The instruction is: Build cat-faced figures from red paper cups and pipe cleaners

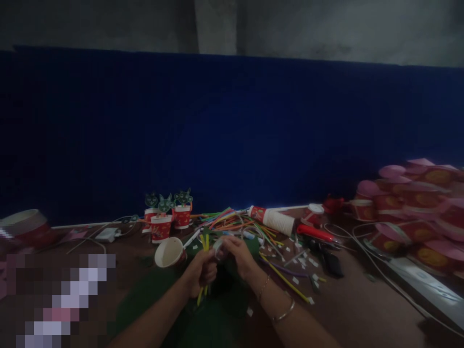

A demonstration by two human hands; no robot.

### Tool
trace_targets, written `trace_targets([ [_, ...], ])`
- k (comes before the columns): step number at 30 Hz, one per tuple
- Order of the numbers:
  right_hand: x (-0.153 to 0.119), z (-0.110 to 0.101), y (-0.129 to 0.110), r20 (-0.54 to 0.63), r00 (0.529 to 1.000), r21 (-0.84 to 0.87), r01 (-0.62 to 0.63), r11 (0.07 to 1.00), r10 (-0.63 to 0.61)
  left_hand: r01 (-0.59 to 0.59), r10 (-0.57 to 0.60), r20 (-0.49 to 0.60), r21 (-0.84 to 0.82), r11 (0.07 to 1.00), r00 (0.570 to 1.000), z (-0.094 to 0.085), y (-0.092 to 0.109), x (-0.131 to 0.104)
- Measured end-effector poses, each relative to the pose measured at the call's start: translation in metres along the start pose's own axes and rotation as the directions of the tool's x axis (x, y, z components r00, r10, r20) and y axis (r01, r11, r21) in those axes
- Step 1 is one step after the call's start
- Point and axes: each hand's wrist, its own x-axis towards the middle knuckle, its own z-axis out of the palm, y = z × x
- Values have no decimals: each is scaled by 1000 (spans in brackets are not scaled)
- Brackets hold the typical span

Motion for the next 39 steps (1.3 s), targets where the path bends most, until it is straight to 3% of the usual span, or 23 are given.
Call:
trace_targets([
  [6, -3, 1, -18, 151, 986, -252, 103, 962, -66, 89, -87, -33, 51, 995, 996, -3, -3, 3],
  [10, -5, 7, -14, 77, 997, -44, 1, 999, 3, 37, -37, -50, -4, 999, 998, -3, -3, 4],
  [12, -5, 9, -10, 94, 994, 88, -70, 994, 62, 3, -5, -37, -36, 999, 999, -3, -1, 4],
  [15, -5, 8, -7, 136, 984, 155, -135, 979, 114, 2, -3, -4, -35, 999, 1000, -3, 2, 3],
  [19, -4, 4, -10, 91, 988, 101, -131, 986, 121, 30, -30, -3, -15, 999, 1000, -4, 3, 3],
  [25, -3, 3, -19, 124, 992, -184, 33, 982, -11, 71, -71, -79, -2, 997, 994, -5, 0, 4],
  [30, -5, 6, -15, 23, 997, 23, -78, 997, 78, 20, -23, -66, -50, 999, 998, -3, 2, 3],
  [32, -5, 6, -12, 33, 994, 94, -110, 990, 107, 4, -6, -41, -45, 999, 999, -3, 3, 2],
  [35, -6, 4, -12, 45, 992, 105, -118, 987, 114, 18, -18, -11, -10, 1000, 1000, -2, 3, 1],
  [39, -7, 4, -16, 59, 993, 44, -101, 994, 99, 35, -34, -50, 19, 999, 998, -3, 1, 1],
])
